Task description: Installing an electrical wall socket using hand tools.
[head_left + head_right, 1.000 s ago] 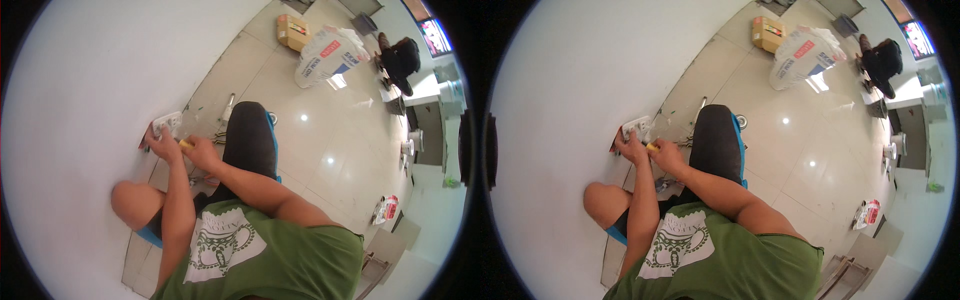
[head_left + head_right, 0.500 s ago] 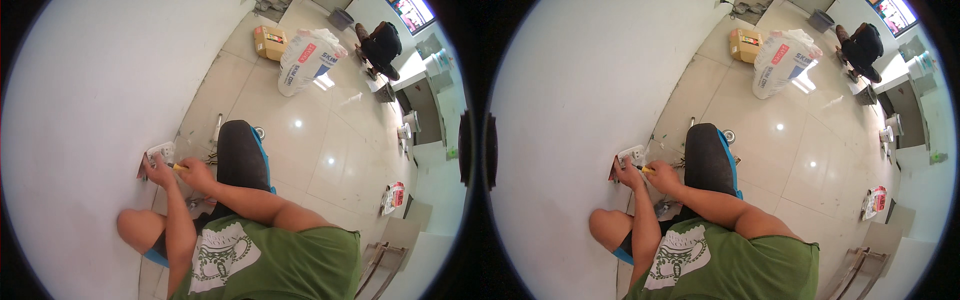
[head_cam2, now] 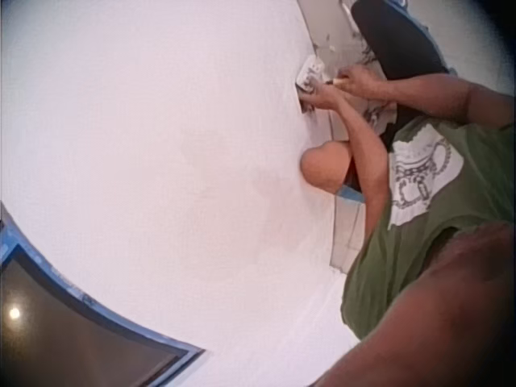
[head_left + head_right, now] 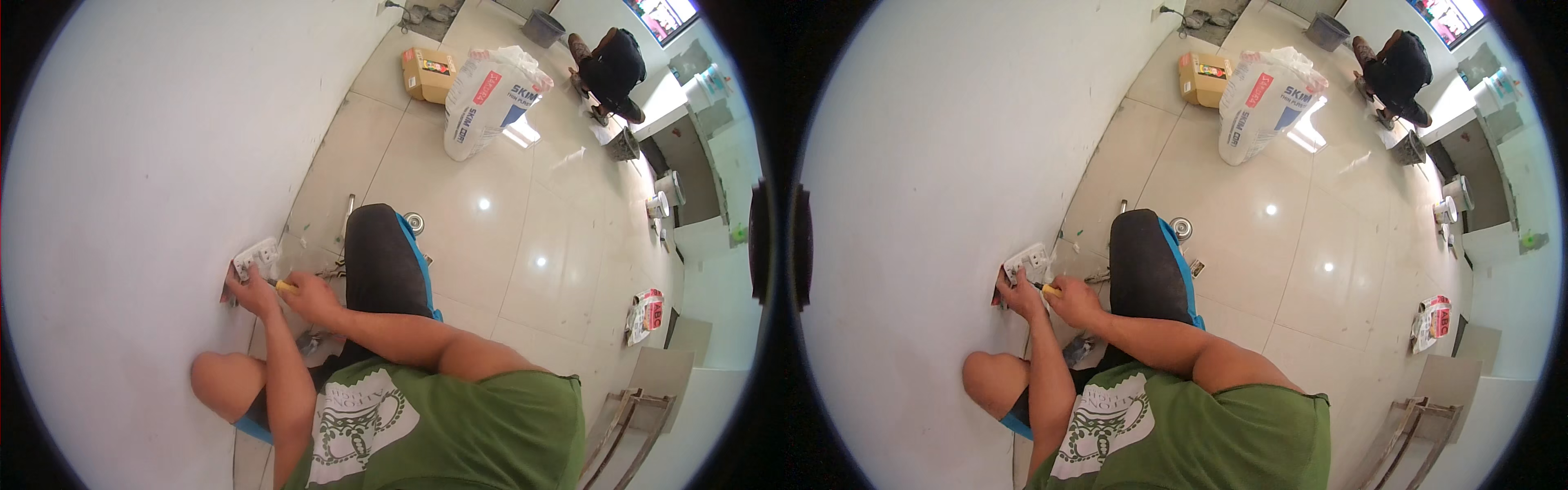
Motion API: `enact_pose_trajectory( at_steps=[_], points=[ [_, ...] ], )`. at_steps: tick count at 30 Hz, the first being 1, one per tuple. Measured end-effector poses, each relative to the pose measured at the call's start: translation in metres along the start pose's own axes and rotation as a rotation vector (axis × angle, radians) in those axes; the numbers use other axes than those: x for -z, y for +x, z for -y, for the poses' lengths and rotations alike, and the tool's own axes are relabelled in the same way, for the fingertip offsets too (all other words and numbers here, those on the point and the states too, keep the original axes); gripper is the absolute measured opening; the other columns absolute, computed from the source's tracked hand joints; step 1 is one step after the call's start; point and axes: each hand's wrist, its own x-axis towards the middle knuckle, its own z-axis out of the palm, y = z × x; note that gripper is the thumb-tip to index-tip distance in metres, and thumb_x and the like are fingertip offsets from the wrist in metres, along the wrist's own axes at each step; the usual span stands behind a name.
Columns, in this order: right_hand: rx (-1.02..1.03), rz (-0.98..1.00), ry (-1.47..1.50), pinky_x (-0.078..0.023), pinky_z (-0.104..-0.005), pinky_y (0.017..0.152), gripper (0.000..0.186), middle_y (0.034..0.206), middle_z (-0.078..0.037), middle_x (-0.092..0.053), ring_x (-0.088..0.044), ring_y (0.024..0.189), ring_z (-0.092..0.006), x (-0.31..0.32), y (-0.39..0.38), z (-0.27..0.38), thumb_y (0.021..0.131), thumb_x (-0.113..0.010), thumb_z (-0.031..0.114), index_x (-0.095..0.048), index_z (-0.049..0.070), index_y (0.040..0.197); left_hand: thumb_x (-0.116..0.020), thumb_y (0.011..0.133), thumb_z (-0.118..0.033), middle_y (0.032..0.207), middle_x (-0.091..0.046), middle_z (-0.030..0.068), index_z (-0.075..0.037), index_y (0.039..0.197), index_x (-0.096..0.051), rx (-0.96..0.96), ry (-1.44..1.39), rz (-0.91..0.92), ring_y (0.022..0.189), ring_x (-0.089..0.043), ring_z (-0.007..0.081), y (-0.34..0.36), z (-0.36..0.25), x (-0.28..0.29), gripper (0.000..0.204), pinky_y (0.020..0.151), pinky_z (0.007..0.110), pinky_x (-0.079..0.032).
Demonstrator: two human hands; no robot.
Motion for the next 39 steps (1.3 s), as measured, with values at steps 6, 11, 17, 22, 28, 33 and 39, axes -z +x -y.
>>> enact_pose_trajectory(
  at_steps=[6,11,17,22,28,33,39],
  points=[
    [-0.561,0.379,0.701,-0.049,-0.0336,0.053,0.033,0.086,-0.012,-0.069,-0.062,0.061,-0.0166,0.021,0.018,0.016,0.095,-0.065,0.033,-0.069,0.001,0.105,-0.061,0.094,-0.008,0.133,-0.061,0.0216,0.006,0.135,-0.052,0.049,-0.039,0.011,0.119,-0.062,0.0284,0.007,-0.003,0.005,0.045,0.1,0.037,-0.05],
    [-0.373,0.259,0.457,-0.052,-0.0359,0.058,0.028,0.079,-0.011,-0.067,-0.062,0.061,-0.0191,0.009,0.012,0.013,0.097,-0.063,0.027,-0.067,0.0,0.104,-0.061,0.094,-0.016,0.134,-0.062,0.0098,-0.004,0.137,-0.056,0.256,-0.277,-0.014,0.116,-0.062,0.0251,0.019,0.019,0.001,0.045,0.093,0.039,-0.049],
    [0.106,-0.087,-0.102,-0.054,-0.0404,0.077,0.03,0.089,-0.013,-0.069,-0.067,0.082,-0.0241,0.005,0.0,0.012,0.096,-0.063,0.028,-0.067,0.0,0.107,-0.057,0.095,-0.007,0.136,-0.058,0.0209,0.01,0.134,-0.051,0.218,-0.268,-0.007,0.123,-0.059,0.0285,0.013,-0.001,0.001,0.043,0.102,0.037,-0.049],
    [-0.523,0.182,1.118,-0.05,-0.033,0.063,0.035,0.087,-0.008,-0.069,-0.064,0.075,-0.018,0.016,0.012,-0.003,0.097,-0.062,0.038,-0.07,0.006,0.106,-0.057,0.094,-0.008,0.135,-0.059,0.0209,0.009,0.134,-0.052,0.258,-0.224,-0.008,0.123,-0.059,0.03,0.007,-0.012,-0.001,0.044,0.105,0.039,-0.046],
    [-0.797,0.62,1.206,-0.041,-0.0278,0.056,0.046,0.077,-0.004,-0.067,-0.059,0.064,-0.0154,0.031,0.014,-0.015,0.102,-0.052,0.044,-0.068,0.003,0.113,-0.06,0.092,-0.008,0.135,-0.059,0.0211,0.008,0.134,-0.051,0.14,-0.197,-0.023,0.125,-0.057,0.0315,0.011,0.002,-0.001,0.046,0.107,0.039,-0.044],
    [-0.449,0.499,0.63,-0.048,-0.0369,0.06,0.046,0.071,-0.007,-0.062,-0.058,0.062,-0.0211,0.019,0.004,-0.016,0.099,-0.056,0.049,-0.067,0.005,0.101,-0.06,0.091,-0.007,0.137,-0.056,0.0222,0.008,0.138,-0.047,0.179,-0.192,0.039,0.125,-0.056,0.0323,0.004,-0.014,-0.007,0.051,0.106,0.039,-0.045],
    [0.039,0.039,-0.102,-0.053,-0.0492,0.075,0.042,0.088,-0.02,-0.067,-0.066,0.082,-0.0415,0.021,-0.019,0.025,0.093,-0.066,0.042,-0.065,0.002,0.104,-0.059,0.089,-0.006,0.137,-0.055,0.0223,0.008,0.14,-0.045,0.156,-0.202,0.022,0.123,-0.057,0.0322,0.014,-0.002,0.003,0.054,0.104,0.04,-0.046]
  ],
)
